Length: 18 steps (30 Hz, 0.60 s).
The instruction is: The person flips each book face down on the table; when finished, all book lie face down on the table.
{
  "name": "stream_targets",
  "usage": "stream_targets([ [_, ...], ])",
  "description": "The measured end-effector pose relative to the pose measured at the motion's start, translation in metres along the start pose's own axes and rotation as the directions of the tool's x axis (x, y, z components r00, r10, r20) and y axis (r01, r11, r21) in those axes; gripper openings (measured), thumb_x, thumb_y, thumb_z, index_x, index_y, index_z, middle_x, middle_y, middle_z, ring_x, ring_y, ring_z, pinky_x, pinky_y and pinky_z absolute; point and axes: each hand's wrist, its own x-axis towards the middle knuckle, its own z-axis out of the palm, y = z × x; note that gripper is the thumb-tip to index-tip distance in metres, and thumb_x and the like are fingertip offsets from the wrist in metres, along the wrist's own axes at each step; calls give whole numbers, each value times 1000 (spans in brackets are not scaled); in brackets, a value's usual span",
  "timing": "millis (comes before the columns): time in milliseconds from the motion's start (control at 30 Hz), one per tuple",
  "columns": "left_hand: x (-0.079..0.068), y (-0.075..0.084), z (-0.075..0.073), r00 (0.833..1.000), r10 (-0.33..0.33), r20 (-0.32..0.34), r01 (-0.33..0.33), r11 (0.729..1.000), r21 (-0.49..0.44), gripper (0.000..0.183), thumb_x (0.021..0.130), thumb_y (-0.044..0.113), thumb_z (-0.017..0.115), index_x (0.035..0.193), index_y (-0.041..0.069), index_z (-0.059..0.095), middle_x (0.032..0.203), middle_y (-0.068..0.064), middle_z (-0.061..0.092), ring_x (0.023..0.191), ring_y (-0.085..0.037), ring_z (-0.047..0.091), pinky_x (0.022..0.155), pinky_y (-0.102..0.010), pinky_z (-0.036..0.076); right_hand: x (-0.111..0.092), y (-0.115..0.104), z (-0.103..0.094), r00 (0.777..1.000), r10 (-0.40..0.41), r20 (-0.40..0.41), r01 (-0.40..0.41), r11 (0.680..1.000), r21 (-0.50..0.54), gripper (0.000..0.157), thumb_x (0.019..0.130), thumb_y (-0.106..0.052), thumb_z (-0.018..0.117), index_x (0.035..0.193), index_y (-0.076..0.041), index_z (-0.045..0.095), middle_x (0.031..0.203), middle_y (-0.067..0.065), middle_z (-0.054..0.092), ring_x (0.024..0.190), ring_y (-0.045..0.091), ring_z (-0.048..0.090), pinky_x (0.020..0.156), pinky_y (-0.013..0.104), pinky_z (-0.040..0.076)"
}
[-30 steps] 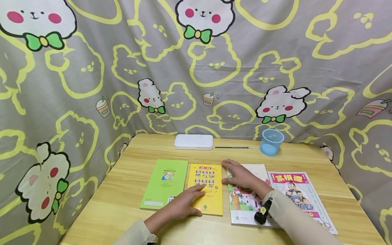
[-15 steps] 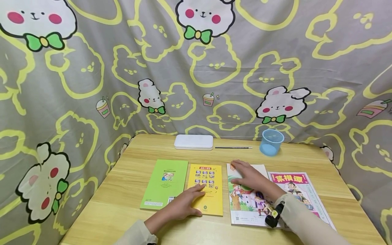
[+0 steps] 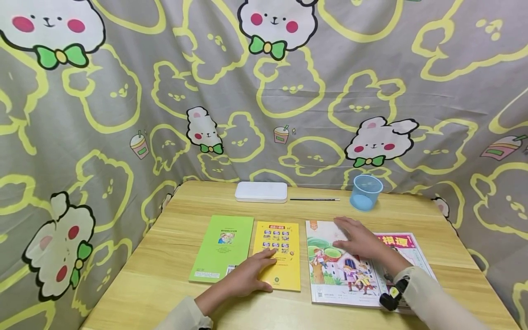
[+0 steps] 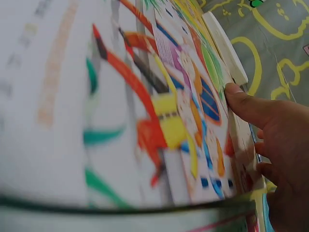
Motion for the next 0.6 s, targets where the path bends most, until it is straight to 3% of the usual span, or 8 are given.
stream_targets([
  [267, 0, 1, 0, 1000, -2, -4, 2, 1000, -3, 78, 81, 35, 86, 148, 7, 55, 168, 0, 32, 155, -25, 29, 123, -48, 30, -12, 23, -13, 999, 33, -13, -33, 999, -9, 88, 92, -54, 73, 155, -1, 43, 157, 29, 40, 142, 56, 35, 110, 74, 33],
  [600, 0, 1, 0, 1000, -2, 0, 2, 1000, -1, 78, 82, 35, 86, 148, 7, 56, 168, 0, 33, 155, -25, 29, 123, -48, 31, -21, 40, -21, 998, 59, 2, -59, 996, 72, 90, 91, -53, 74, 155, 1, 42, 156, 33, 39, 141, 58, 36, 107, 73, 37],
])
